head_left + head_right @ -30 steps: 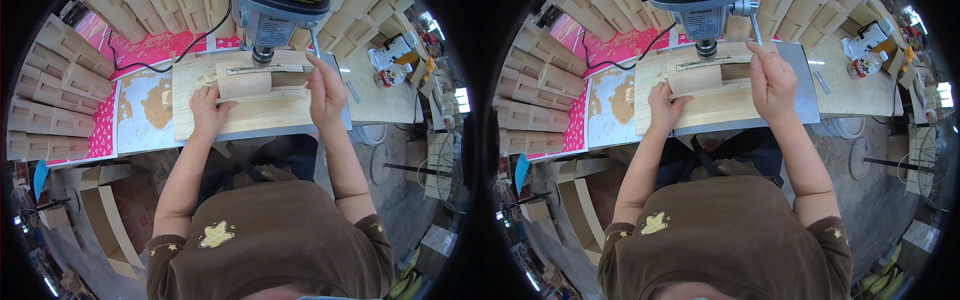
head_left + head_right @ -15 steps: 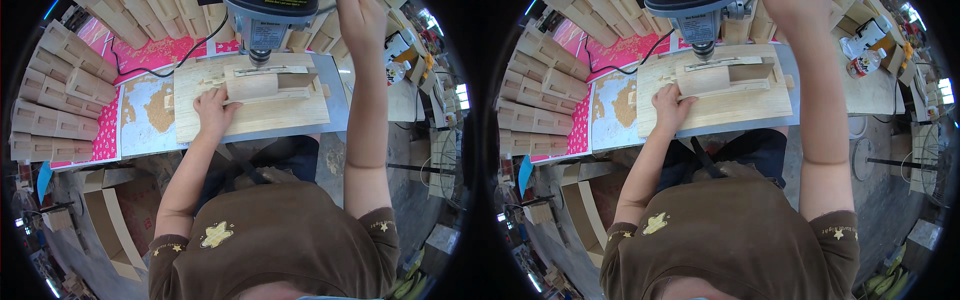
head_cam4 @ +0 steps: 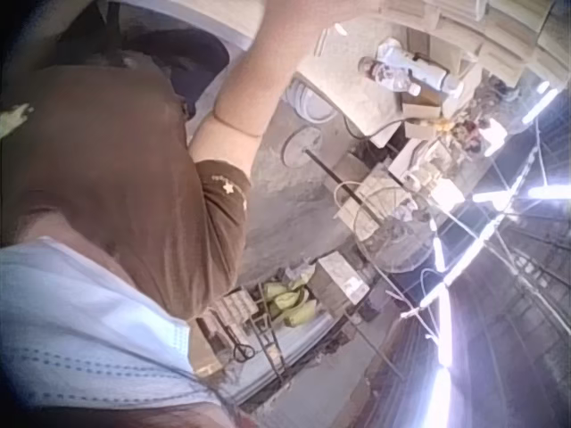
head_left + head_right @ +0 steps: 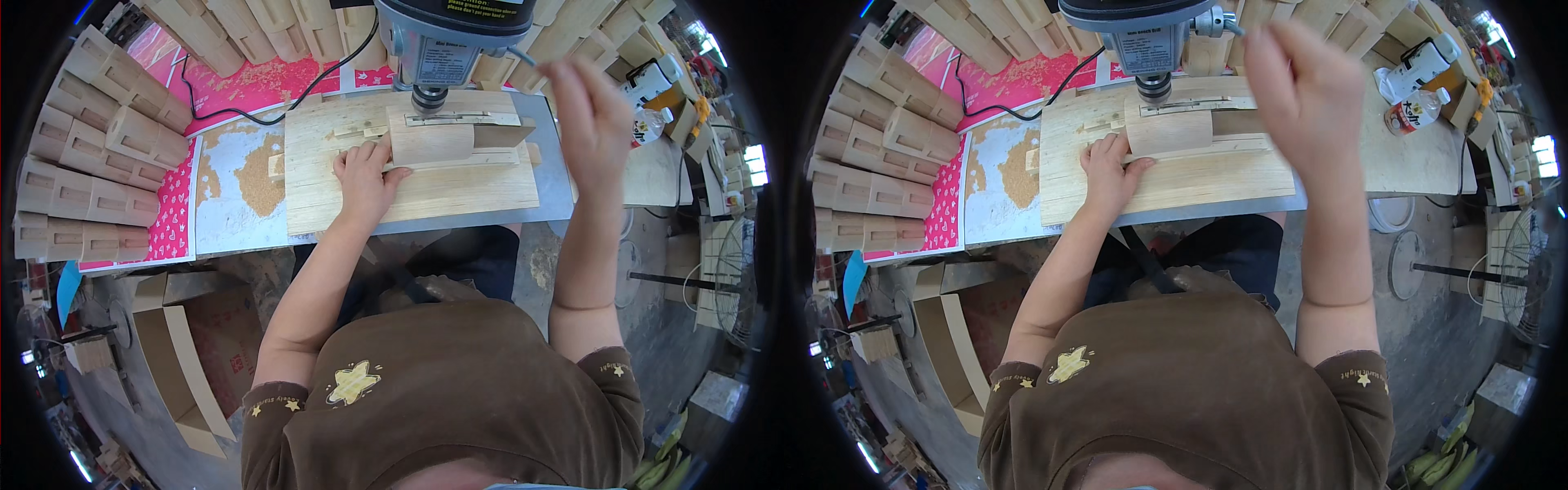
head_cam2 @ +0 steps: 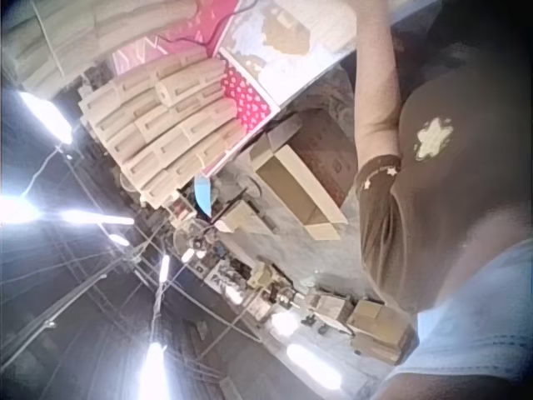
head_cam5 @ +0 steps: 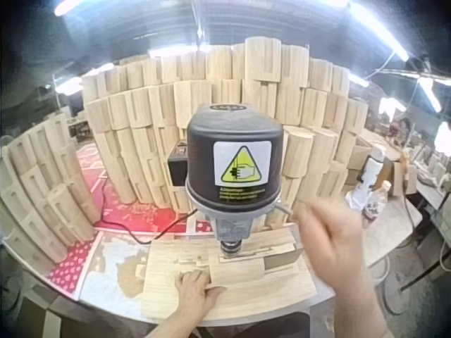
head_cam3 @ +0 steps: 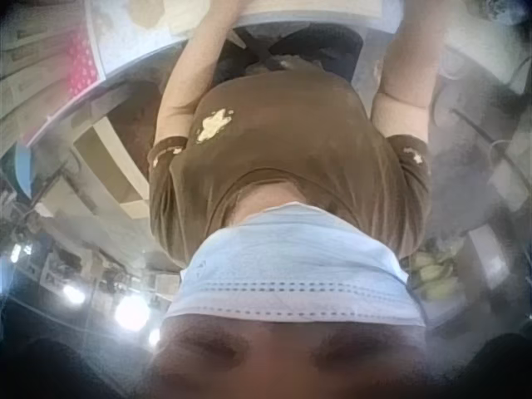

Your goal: Drilling holes into cylindrical wooden blocks using a bench drill press.

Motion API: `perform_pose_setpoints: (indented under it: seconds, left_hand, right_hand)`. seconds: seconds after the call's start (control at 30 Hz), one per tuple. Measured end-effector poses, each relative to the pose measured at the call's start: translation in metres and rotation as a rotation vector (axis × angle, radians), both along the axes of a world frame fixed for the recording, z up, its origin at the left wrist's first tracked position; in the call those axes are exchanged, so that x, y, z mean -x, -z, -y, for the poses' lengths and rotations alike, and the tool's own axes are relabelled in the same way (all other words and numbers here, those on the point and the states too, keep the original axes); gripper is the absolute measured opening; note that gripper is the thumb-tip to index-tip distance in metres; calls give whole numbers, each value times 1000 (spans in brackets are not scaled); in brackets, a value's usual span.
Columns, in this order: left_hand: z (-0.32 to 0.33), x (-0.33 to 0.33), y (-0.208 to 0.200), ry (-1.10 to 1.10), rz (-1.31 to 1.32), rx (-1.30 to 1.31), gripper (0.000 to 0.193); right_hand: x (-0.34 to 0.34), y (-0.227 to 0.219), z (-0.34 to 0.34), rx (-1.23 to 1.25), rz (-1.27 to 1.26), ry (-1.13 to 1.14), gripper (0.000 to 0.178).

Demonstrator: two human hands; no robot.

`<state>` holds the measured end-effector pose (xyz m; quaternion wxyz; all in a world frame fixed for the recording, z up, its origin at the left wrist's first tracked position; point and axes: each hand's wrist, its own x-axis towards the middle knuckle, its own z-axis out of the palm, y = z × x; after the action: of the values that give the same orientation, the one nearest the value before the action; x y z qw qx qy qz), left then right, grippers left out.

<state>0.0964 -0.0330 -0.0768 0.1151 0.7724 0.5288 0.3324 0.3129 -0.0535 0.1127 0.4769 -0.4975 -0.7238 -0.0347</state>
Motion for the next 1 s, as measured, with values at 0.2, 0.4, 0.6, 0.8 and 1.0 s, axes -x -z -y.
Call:
perform_pose_setpoints:
  seconds: [0.2,0.4,0.6,0.8,1.0]
  left_hand:
    - [-2,-4,0,22,2,-52,58]
    - [-3,-8,0,21,-2,-29,58]
    - [0,-2,-1,5,2,-55,53]
    - [-8,-11,-15,58,108,144,54]
    - [-13,-2,-8,68,314,157,48]
  right_hand:
    - [10,85,8,-95,-176,27,10]
    - [7,108,-10,-218,-166,-29,9]
    - [-1,23,-6,-176,-81,79,11]
    - [11,-70,-83,173,-102,305,32]
    - [0,-15,-83,-127,-198,-59,25]
